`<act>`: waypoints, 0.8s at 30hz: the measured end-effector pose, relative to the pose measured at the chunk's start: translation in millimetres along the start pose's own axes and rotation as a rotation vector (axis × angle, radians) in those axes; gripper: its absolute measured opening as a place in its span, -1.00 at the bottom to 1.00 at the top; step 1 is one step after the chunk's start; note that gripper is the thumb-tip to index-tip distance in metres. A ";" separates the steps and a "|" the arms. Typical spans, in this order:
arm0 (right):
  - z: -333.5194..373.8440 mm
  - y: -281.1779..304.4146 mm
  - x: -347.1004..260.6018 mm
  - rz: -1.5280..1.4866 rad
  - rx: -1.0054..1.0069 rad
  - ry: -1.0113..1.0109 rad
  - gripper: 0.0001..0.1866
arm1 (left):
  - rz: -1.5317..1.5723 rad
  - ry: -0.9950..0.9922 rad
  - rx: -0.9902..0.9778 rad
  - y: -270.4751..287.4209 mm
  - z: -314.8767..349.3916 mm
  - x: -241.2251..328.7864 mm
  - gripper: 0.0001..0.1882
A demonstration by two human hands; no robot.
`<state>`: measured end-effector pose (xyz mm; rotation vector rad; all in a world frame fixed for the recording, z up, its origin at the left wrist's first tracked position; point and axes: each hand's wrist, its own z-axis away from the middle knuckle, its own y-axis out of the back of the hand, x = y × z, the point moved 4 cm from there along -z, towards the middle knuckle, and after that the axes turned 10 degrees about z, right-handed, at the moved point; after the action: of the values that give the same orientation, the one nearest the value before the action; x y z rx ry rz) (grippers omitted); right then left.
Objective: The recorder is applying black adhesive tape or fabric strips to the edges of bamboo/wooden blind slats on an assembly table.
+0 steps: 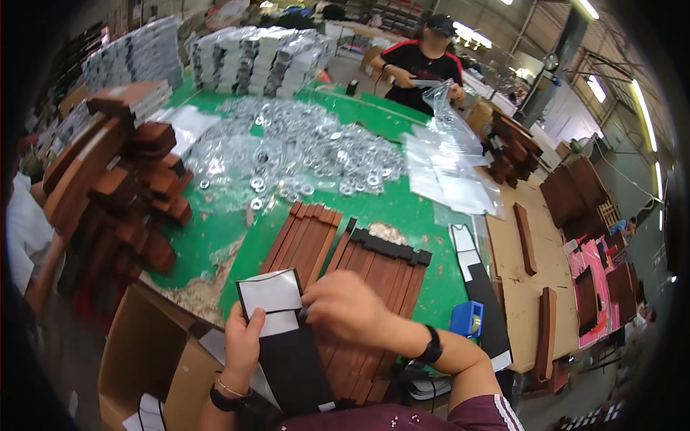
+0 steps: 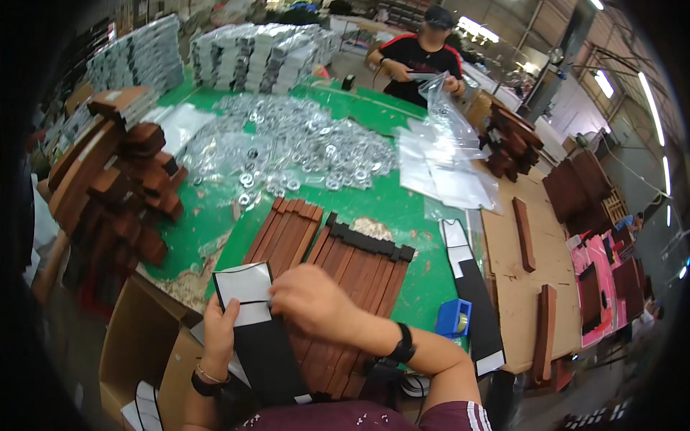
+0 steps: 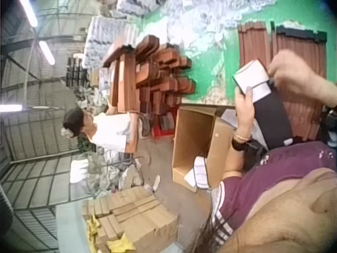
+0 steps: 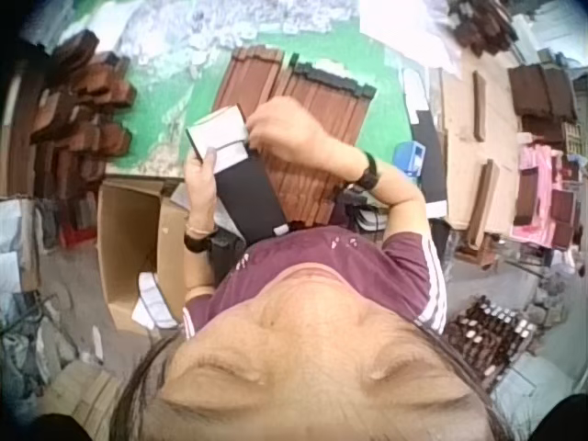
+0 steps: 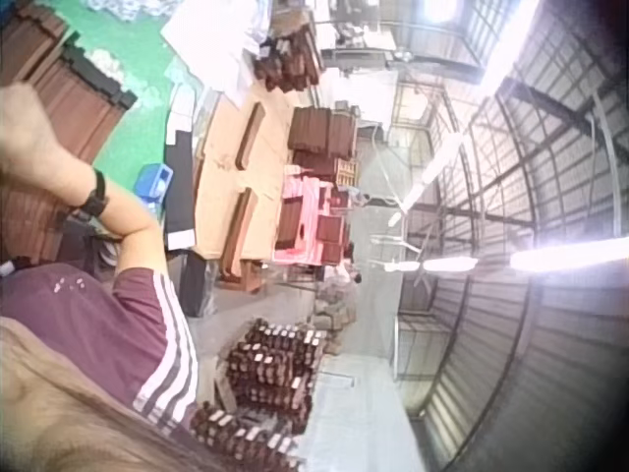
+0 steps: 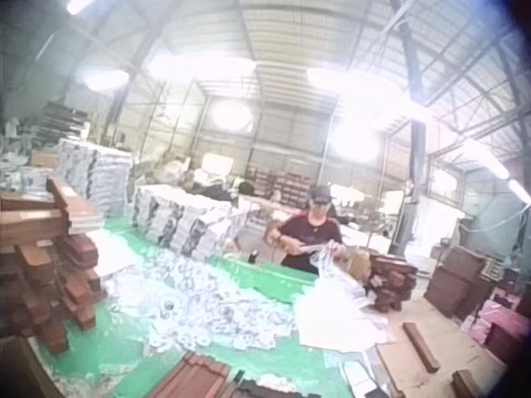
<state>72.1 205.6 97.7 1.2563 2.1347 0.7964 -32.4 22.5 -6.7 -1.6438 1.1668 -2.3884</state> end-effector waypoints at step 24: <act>23.8 -47.8 179.5 0.240 -0.316 -0.830 -0.47 | -0.817 -0.419 -0.083 10.9 5.2 -3.8 -0.66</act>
<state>-15.2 352.3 20.8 1.3625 1.1697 0.5338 -30.6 13.2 -15.2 -2.8865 0.5818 -2.1153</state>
